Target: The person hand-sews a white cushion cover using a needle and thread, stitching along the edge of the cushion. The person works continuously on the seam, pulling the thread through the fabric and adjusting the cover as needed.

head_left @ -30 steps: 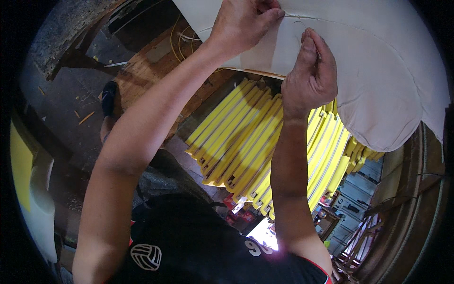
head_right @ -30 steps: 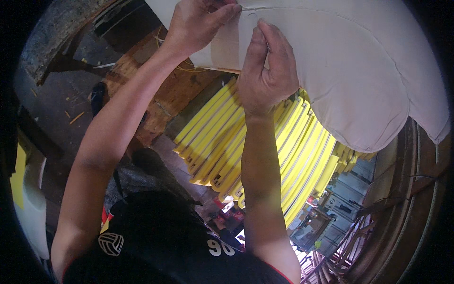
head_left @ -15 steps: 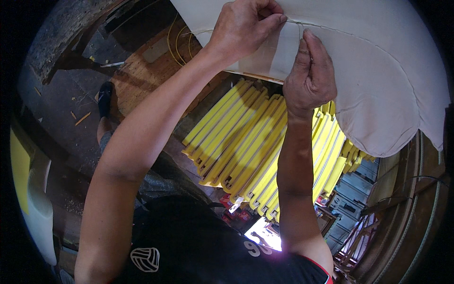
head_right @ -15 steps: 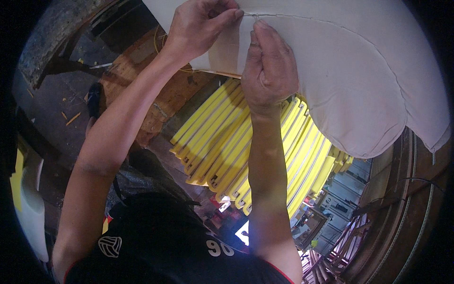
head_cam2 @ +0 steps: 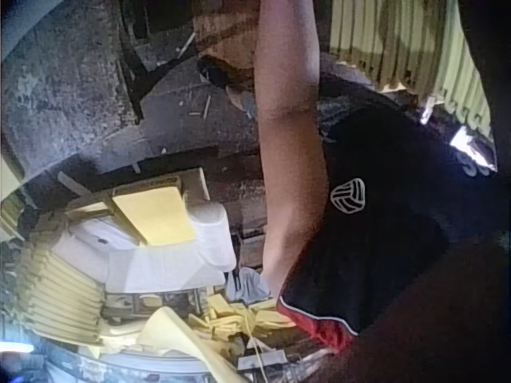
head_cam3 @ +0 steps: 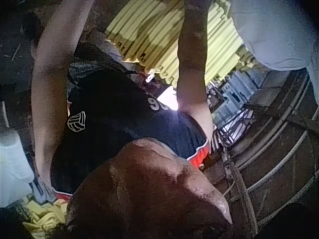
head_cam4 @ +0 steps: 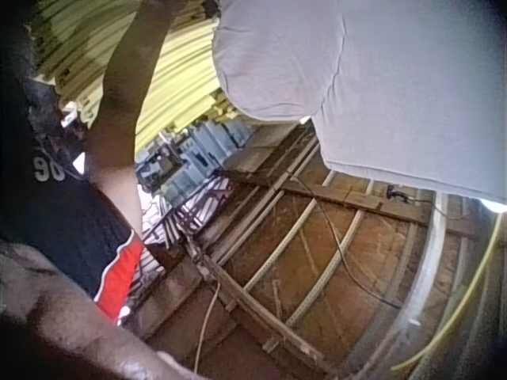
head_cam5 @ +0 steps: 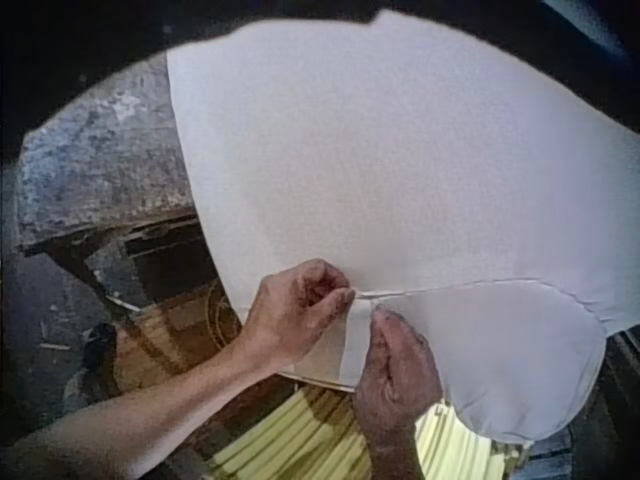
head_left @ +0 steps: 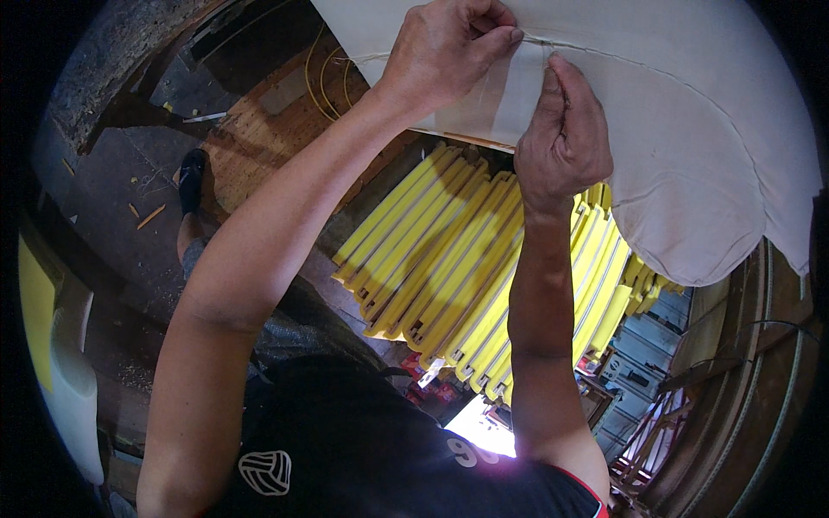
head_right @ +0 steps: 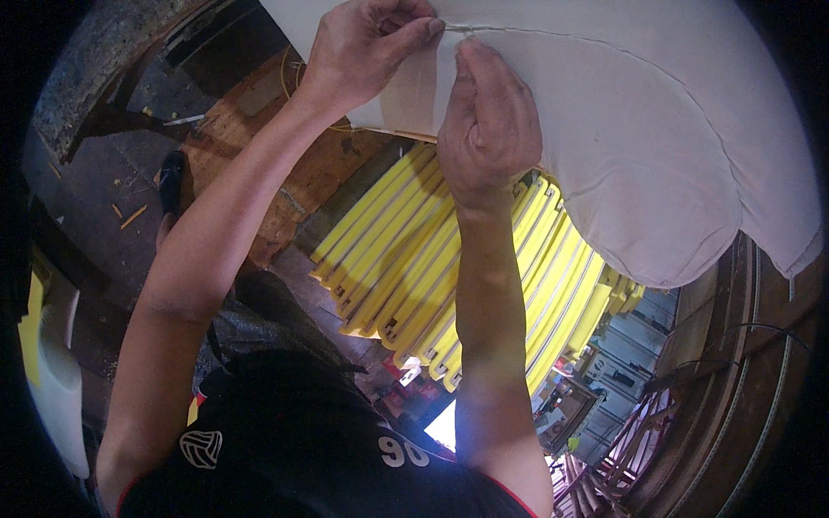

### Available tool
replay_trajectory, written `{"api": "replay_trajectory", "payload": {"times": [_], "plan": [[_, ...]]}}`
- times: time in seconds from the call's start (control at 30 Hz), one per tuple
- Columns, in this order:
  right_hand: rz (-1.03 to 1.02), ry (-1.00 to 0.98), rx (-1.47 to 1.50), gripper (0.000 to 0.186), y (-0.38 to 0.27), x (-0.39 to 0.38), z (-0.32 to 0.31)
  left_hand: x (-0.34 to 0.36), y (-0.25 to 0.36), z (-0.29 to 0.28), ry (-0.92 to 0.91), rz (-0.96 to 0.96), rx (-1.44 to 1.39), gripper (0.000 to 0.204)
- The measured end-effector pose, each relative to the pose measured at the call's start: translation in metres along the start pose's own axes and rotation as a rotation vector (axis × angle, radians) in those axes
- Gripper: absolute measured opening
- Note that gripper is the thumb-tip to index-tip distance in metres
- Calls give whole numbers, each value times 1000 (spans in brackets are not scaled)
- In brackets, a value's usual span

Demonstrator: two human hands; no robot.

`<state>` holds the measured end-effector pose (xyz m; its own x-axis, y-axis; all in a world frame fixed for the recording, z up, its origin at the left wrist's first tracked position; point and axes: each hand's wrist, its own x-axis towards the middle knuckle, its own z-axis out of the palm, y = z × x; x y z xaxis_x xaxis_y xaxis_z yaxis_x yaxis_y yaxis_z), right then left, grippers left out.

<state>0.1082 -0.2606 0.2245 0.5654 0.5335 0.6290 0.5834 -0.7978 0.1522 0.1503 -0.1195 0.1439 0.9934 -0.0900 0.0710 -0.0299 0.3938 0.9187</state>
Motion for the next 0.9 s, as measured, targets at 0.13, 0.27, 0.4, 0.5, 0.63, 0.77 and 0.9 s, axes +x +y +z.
{"api": "replay_trajectory", "payload": {"times": [0.13,0.27,0.4,0.5,0.63,0.77,0.9], "plan": [[39,16,-35,17,0,-1,1,-2,4,-2,-11,29,18,19],[30,29,-76,14,-5,4,1,-2,5,-2,-22,-6,-18,20],[71,6,-103,12,-8,6,-1,-1,6,-2,-37,-74,14,19],[73,12,-61,13,-6,7,0,-1,6,-1,-37,-82,21,18],[73,-30,-107,15,-9,9,-4,1,5,-2,-47,-109,37,20],[-45,5,-80,20,1,-3,-3,2,1,-1,-55,-69,27,20],[-64,36,5,23,6,-8,1,1,4,-2,-47,-57,70,19]]}}
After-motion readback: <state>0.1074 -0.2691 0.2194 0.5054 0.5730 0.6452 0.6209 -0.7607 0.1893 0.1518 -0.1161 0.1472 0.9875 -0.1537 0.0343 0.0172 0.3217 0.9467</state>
